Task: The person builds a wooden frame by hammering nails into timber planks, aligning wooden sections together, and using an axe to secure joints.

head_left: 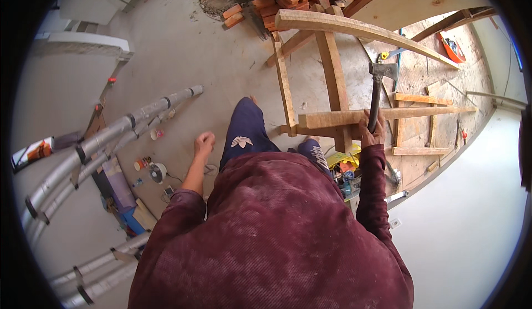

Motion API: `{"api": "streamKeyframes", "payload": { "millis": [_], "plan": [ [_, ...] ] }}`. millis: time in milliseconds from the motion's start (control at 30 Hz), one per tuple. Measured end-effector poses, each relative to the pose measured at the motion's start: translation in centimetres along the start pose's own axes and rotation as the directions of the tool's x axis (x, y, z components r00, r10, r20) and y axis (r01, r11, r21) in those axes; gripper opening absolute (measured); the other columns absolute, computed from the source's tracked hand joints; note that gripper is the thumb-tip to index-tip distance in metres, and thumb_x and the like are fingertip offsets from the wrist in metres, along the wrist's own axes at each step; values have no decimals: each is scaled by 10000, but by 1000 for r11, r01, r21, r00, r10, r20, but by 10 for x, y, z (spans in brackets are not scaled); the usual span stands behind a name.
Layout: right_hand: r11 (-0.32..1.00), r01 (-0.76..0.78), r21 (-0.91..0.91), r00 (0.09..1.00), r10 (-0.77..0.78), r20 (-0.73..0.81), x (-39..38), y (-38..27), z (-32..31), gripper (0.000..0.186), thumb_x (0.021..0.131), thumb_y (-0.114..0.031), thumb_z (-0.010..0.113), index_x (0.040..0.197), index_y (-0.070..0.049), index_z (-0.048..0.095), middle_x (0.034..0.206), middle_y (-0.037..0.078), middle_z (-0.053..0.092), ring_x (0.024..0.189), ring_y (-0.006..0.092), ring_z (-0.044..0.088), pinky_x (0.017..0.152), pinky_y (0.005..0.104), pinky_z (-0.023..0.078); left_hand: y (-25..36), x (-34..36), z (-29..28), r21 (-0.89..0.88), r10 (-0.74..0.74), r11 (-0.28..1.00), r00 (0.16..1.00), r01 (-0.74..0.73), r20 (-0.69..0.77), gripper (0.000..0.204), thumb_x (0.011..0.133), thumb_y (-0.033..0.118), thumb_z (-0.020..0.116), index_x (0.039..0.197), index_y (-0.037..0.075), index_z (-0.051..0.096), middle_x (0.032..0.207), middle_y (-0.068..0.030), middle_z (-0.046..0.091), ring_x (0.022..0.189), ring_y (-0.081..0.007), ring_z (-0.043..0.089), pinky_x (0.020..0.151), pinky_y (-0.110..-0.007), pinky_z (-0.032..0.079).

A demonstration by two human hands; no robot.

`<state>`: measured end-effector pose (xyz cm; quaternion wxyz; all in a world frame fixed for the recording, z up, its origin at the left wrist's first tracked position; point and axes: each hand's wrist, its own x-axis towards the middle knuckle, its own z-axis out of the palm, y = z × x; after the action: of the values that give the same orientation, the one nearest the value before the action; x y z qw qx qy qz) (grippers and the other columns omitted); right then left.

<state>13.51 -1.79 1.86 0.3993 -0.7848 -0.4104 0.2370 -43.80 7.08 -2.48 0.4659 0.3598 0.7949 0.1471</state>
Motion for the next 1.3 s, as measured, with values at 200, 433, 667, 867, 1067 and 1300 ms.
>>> {"api": "streamKeyframes", "payload": {
  "millis": [200, 433, 667, 867, 1067, 1300],
  "plan": [
    [935, -126, -333, 986, 80, -149, 17, -22, 25, 373, 852, -261, 724, 1155, -43, 716, 1318, 149, 572, 1090, 264, 596, 985, 387, 444, -12, 123, -51, 413, -356, 890, 859, 192, 369, 258, 909, 306, 661, 1074, 114, 711, 878, -15, 697, 795, -167, 666, 631, -342, 518],
    [831, -530, 170, 794, 557, -245, -37, -237, 73, 276, 926, -230, 678, 1067, 7, 675, 874, 79, 663, 783, 141, 609, 704, 318, 488, 144, 365, -33, 376, 148, 855, 864, -356, 481, 329, 911, 297, 614, 1105, 47, 706, 924, -130, 727, 831, -226, 695, 755, -345, 530],
    [841, -541, 16, 778, 493, 390, -25, -321, 219, 352, 877, -284, 717, 1102, -19, 664, 910, 102, 690, 818, 200, 646, 759, 342, 509, 310, 460, 56, 309, 441, 730, 765, -610, 469, 195, 878, 188, 615, 960, 63, 742, 857, -130, 694, 784, -258, 662, 723, -385, 531],
    [915, -403, -7, 719, 321, 616, 24, -228, 314, 500, 866, -355, 727, 1190, 15, 635, 1034, 193, 707, 977, 299, 679, 868, 392, 515, 402, 415, 177, 312, 350, 776, 786, -548, 510, 180, 812, 112, 632, 945, 88, 752, 1049, -193, 704, 1005, -331, 685, 889, -437, 540],
    [751, -653, -100, 599, 593, 539, -35, -215, 321, 578, 878, -442, 694, 1195, 38, 630, 1023, 271, 696, 1000, 372, 683, 875, 420, 509, 429, 413, 186, -25, 440, 697, 400, -716, 804, 170, 782, 210, 719, 873, 81, 781, 833, -102, 747, 773, -184, 707, 712, -344, 550],
    [694, -685, -221, 451, 642, 620, 0, -265, 325, 392, 884, -378, 663, 1052, -24, 672, 773, 257, 656, 754, 410, 680, 676, 447, 507, 418, 469, 206, 349, 284, 358, 457, -866, 843, 192, 842, 232, 687, 975, 114, 760, 949, -96, 748, 923, -276, 707, 844, -396, 546]
  ]
}}
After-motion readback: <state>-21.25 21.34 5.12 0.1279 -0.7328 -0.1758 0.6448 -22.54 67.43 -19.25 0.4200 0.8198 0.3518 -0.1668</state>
